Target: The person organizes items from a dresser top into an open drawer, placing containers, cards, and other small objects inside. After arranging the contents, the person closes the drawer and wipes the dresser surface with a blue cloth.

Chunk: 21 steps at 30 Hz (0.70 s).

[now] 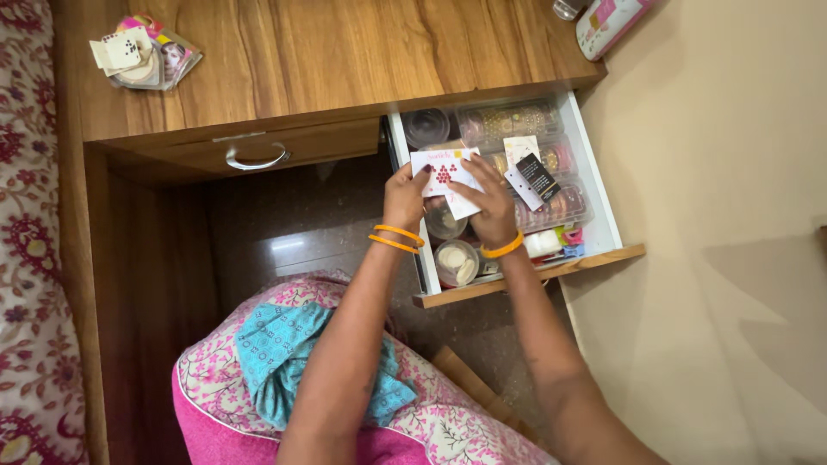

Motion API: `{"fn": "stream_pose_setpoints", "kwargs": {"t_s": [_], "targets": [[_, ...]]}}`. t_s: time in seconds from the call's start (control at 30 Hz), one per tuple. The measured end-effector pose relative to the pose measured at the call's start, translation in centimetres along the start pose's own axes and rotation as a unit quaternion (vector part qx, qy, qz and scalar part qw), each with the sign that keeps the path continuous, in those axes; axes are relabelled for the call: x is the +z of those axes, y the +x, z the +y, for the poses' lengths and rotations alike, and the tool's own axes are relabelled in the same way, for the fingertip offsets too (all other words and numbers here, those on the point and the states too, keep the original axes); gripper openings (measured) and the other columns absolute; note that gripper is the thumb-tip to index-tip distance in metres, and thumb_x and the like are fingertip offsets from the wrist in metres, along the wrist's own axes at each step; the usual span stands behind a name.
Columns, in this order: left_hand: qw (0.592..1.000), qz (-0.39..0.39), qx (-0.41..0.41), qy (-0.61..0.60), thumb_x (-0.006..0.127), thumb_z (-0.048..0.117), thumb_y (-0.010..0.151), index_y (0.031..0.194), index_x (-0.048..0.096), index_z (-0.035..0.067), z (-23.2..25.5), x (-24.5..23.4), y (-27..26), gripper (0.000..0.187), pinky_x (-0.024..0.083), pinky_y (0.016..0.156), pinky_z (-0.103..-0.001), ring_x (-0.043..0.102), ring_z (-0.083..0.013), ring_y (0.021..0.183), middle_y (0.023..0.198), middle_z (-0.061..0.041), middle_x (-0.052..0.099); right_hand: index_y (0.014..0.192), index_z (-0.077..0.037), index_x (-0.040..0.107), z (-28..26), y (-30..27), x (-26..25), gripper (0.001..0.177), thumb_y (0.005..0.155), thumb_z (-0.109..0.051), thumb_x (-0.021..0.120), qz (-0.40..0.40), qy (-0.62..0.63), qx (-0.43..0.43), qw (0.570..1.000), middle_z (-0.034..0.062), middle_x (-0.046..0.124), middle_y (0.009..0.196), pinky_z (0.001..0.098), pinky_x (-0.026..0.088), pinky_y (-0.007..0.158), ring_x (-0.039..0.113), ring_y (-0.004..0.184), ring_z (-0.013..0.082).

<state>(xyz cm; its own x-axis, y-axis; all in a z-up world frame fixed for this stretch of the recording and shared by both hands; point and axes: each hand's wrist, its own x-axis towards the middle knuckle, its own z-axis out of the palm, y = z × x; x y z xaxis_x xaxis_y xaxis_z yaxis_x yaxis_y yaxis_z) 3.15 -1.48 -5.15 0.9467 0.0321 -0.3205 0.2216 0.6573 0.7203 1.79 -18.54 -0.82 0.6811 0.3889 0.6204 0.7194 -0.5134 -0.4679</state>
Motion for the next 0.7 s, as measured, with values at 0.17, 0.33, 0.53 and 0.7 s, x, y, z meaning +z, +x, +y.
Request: {"fn": "stream_pose_setpoints", "kwargs": {"t_s": [0.17, 0.33, 0.53, 0.7], "targets": [[0.996, 0.0, -0.002, 0.085, 0.07, 0.008, 0.095, 0.115, 0.071, 0.001, -0.8, -0.2, 0.2, 0.022, 0.051, 0.048, -0.024, 0.064, -0.0114, 0.062, 0.088, -0.009, 0.074, 0.129, -0.011, 0.07, -2.1, -1.6, 0.5, 0.05, 0.083, 0.009, 0.065, 0.085, 0.029, 0.07, 0.993, 0.0182, 0.053, 0.152, 0.0454, 0.04, 0.125, 0.048, 0.148, 0.0385], [0.995, -0.022, 0.043, 0.088, 0.073, -0.004, 0.087, 0.114, 0.067, -0.006, -2.9, -0.1, 1.4, 0.027, 0.061, 0.068, -0.027, 0.075, -0.0149, 0.078, 0.096, -0.013, 0.078, 0.153, -0.003, 0.037, -4.5, -1.9, 0.8, 0.079, 0.079, 0.009, 0.06, 0.122, 0.06, 0.098, 0.986, 0.0197, 0.036, 0.162, 0.045, 0.027, 0.128, 0.034, 0.153, 0.0367], [0.997, -0.021, 0.064, 0.041, 0.071, -0.008, 0.087, 0.118, 0.062, -0.009, -2.7, -0.3, 1.0, 0.033, 0.062, 0.075, -0.028, 0.075, -0.0159, 0.085, 0.102, -0.014, 0.077, 0.157, -0.004, 0.034, -4.1, -3.5, 1.3, 0.077, 0.084, 0.012, 0.056, 0.248, 0.581, 0.26, 0.73, 0.0122, 0.042, 0.158, 0.0351, 0.045, 0.112, 0.044, 0.145, 0.0219], [0.992, -0.089, 0.052, 0.071, 0.072, -0.011, 0.085, 0.123, 0.062, -0.008, -2.5, 0.3, -0.1, 0.039, 0.062, 0.078, -0.025, 0.075, -0.0139, 0.089, 0.106, -0.013, 0.078, 0.136, 0.006, 0.055, -0.8, -5.8, 2.1, 0.035, 0.103, 0.003, 0.066, 0.236, 0.544, 0.376, 0.712, 0.0141, 0.066, 0.126, 0.0348, 0.055, 0.099, 0.065, 0.112, 0.0191]]}}
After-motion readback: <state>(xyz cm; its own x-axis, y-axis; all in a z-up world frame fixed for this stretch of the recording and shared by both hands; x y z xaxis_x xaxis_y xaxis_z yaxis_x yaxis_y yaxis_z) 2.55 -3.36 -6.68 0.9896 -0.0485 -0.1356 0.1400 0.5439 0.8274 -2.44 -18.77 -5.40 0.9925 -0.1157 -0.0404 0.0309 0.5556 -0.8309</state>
